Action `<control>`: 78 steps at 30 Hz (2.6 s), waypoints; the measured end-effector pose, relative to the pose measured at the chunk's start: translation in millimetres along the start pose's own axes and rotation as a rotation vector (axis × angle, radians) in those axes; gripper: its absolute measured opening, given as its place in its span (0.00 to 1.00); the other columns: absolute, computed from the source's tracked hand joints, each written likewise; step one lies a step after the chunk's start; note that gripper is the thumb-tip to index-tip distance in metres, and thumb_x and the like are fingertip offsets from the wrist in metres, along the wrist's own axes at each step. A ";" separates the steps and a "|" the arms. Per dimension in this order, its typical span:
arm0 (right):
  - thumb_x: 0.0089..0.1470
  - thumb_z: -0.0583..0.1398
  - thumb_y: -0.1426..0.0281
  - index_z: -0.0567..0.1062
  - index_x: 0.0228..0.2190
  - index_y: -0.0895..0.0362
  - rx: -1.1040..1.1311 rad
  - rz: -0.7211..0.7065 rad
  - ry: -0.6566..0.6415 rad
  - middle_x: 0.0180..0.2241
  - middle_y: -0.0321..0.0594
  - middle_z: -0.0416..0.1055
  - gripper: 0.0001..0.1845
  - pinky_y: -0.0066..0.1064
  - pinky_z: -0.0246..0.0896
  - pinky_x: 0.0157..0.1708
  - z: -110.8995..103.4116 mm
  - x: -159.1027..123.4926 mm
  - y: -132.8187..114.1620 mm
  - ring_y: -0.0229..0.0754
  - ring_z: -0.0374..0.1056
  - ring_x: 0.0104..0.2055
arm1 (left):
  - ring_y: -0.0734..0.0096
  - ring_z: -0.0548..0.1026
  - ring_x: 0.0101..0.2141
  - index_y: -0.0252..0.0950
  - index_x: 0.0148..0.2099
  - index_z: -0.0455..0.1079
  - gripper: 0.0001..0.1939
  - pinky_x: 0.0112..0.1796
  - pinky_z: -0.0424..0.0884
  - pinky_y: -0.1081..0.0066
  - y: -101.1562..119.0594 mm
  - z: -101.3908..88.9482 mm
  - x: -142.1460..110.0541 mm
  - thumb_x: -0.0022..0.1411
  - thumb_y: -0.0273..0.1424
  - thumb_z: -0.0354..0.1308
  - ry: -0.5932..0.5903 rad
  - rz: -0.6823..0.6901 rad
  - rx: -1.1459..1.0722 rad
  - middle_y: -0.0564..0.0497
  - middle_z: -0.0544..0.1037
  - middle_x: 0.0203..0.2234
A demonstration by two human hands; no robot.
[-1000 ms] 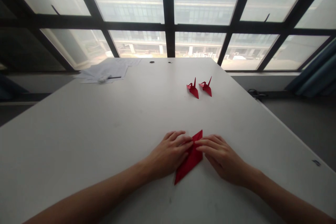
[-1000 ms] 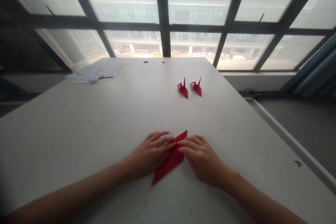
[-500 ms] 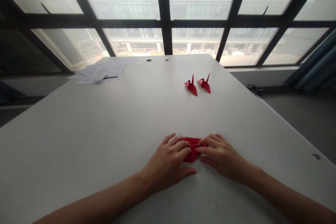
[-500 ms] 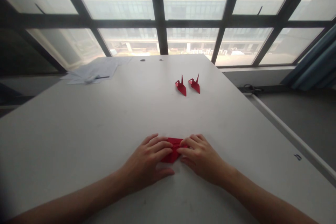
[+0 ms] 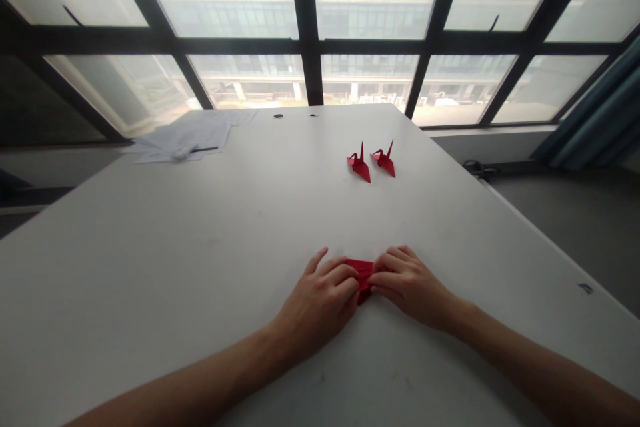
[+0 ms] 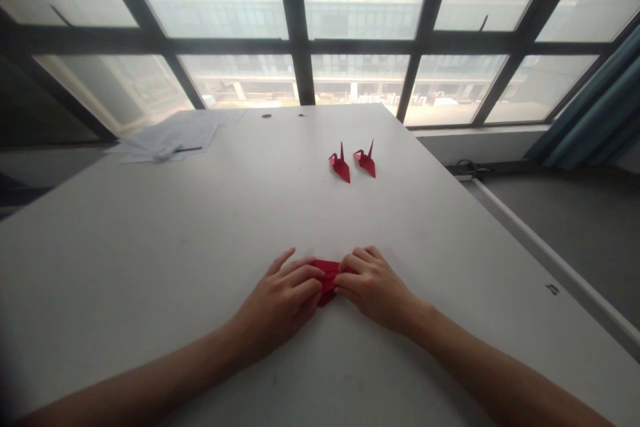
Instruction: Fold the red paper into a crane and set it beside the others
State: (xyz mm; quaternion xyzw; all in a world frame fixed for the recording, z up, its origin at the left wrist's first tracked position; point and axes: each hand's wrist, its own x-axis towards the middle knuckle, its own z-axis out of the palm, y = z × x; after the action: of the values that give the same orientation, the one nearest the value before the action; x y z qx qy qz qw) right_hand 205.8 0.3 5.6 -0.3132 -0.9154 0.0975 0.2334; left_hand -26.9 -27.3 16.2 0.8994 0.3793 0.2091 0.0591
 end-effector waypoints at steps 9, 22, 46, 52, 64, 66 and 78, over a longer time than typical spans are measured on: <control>0.63 0.59 0.69 0.75 0.32 0.54 0.019 0.114 -0.011 0.35 0.39 0.72 0.06 0.39 0.53 0.47 -8.9 -3.5 8.6 0.42 0.63 0.41 | 0.61 0.74 0.53 0.40 0.40 0.72 0.05 0.64 0.43 0.41 1.6 -1.4 -0.1 0.68 0.31 0.55 -0.040 -0.058 -0.039 0.52 0.79 0.39; 0.63 0.59 0.69 0.74 0.31 0.55 0.030 0.132 0.001 0.35 0.38 0.72 0.07 0.40 0.51 0.49 -7.1 -5.2 10.9 0.42 0.63 0.41 | 0.62 0.72 0.56 0.38 0.41 0.70 0.10 0.65 0.41 0.41 -3.8 0.6 -0.9 0.71 0.27 0.48 -0.028 -0.072 -0.052 0.52 0.80 0.38; 0.58 0.63 0.70 0.74 0.31 0.53 0.085 0.439 0.017 0.37 0.38 0.71 0.03 0.41 0.54 0.48 -8.0 -8.4 10.9 0.46 0.65 0.44 | 0.67 0.77 0.40 0.38 0.32 0.73 0.09 0.65 0.41 0.43 -5.3 1.9 10.4 0.65 0.30 0.57 0.014 -0.233 -0.085 0.55 0.79 0.34; 0.58 0.62 0.70 0.74 0.30 0.53 0.063 0.452 0.021 0.37 0.39 0.71 0.04 0.42 0.54 0.48 -4.8 -7.1 12.5 0.47 0.65 0.43 | 0.68 0.76 0.40 0.38 0.31 0.73 0.08 0.65 0.42 0.44 -7.8 2.0 13.1 0.63 0.29 0.58 0.009 -0.255 -0.104 0.55 0.80 0.35; 0.54 0.63 0.70 0.74 0.27 0.54 0.063 0.543 0.058 0.34 0.39 0.72 0.06 0.40 0.55 0.45 -1.6 -1.1 10.6 0.46 0.66 0.41 | 0.68 0.76 0.39 0.39 0.31 0.74 0.07 0.65 0.46 0.46 -8.8 4.5 13.9 0.62 0.29 0.59 0.017 -0.272 -0.090 0.55 0.79 0.33; 0.54 0.63 0.69 0.74 0.26 0.54 0.076 0.550 0.067 0.33 0.39 0.72 0.06 0.39 0.55 0.44 -1.8 -0.8 12.6 0.46 0.67 0.40 | 0.68 0.76 0.38 0.39 0.31 0.74 0.07 0.65 0.46 0.46 -9.3 5.2 14.1 0.62 0.30 0.59 0.024 -0.269 -0.091 0.55 0.79 0.33; 0.55 0.62 0.67 0.77 0.28 0.55 0.272 0.579 0.134 0.30 0.38 0.72 0.06 0.33 0.61 0.34 -8.5 -4.7 28.0 0.42 0.66 0.32 | 0.66 0.74 0.40 0.39 0.35 0.73 0.02 0.62 0.51 0.45 -9.7 7.2 13.5 0.61 0.27 0.60 0.057 -0.260 -0.113 0.54 0.80 0.34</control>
State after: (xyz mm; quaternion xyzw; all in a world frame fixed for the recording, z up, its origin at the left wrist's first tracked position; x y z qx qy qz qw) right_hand 228.0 19.7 2.1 -0.5321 -0.7495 0.2604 0.2954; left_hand -21.9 -10.5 11.6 0.8317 0.4817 0.2461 0.1253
